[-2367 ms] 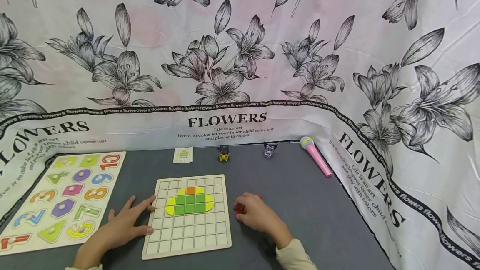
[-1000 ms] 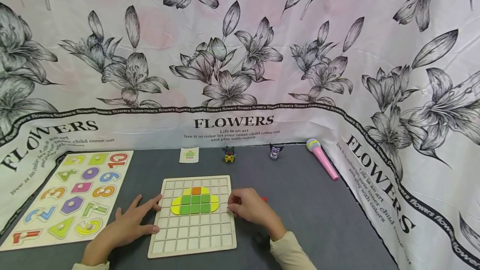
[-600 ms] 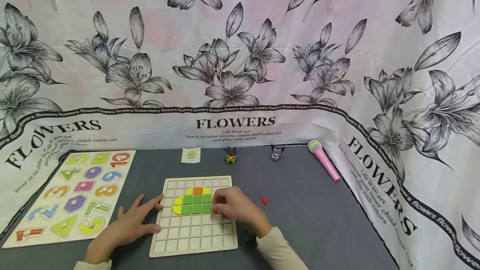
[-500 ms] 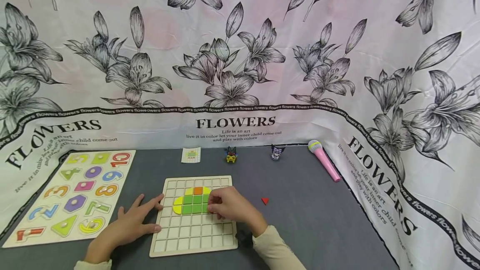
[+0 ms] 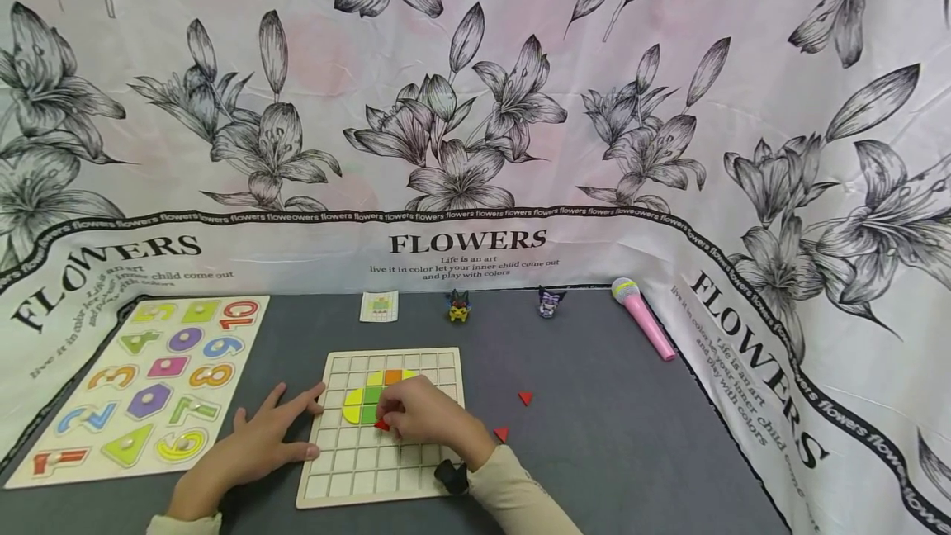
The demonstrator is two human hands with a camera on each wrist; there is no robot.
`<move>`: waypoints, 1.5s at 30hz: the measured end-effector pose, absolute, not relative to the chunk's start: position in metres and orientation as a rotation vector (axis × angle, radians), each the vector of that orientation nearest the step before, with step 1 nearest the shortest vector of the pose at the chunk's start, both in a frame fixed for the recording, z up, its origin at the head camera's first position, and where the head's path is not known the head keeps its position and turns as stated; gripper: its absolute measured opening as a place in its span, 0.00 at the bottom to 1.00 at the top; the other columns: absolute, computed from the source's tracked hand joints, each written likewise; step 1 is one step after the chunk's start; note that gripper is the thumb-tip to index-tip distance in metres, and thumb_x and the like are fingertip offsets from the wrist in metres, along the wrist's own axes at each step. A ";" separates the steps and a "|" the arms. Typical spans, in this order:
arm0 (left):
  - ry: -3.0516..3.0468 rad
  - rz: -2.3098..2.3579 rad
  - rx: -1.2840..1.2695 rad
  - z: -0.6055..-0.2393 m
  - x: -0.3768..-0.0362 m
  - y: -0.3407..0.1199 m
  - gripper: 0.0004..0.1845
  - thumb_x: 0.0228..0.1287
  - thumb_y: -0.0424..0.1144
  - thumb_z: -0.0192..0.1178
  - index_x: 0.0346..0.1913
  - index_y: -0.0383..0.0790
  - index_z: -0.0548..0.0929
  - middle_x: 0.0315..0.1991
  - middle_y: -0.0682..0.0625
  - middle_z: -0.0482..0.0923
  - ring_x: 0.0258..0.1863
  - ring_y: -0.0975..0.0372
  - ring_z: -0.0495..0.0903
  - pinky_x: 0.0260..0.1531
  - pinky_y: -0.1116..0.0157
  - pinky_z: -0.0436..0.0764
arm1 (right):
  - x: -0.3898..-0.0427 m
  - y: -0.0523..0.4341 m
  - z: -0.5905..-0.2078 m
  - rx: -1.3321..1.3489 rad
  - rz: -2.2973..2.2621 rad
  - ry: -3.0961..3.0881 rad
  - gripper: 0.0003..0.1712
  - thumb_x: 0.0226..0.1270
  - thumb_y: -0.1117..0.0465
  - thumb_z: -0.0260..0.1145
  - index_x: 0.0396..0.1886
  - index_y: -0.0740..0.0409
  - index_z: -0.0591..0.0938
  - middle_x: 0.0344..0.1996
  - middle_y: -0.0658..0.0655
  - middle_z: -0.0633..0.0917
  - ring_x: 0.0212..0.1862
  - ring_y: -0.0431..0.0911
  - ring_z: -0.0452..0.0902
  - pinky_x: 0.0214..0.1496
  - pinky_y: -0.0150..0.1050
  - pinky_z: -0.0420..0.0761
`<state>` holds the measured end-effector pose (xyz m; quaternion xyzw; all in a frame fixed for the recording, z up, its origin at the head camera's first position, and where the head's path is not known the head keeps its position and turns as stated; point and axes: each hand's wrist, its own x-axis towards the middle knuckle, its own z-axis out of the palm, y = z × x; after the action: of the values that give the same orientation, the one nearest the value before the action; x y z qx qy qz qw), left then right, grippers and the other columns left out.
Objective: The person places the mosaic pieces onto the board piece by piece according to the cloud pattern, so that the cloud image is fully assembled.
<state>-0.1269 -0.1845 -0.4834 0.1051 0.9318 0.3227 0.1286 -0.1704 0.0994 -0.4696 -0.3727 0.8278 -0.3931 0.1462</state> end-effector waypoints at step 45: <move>2.713 0.921 0.304 -0.489 -0.129 -0.187 0.53 0.56 0.49 0.81 0.82 0.41 0.67 0.62 0.51 0.83 0.81 0.27 0.42 0.61 0.15 0.31 | -0.153 0.111 -0.467 -1.125 -1.029 2.496 0.09 0.73 0.72 0.69 0.46 0.59 0.91 0.29 0.40 0.82 0.29 0.32 0.71 0.34 0.29 0.74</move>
<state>-0.1288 -0.1872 -0.4891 0.1046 0.9337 0.3169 0.1299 -0.1525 0.1114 -0.4666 -0.3823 0.8484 -0.3498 0.1084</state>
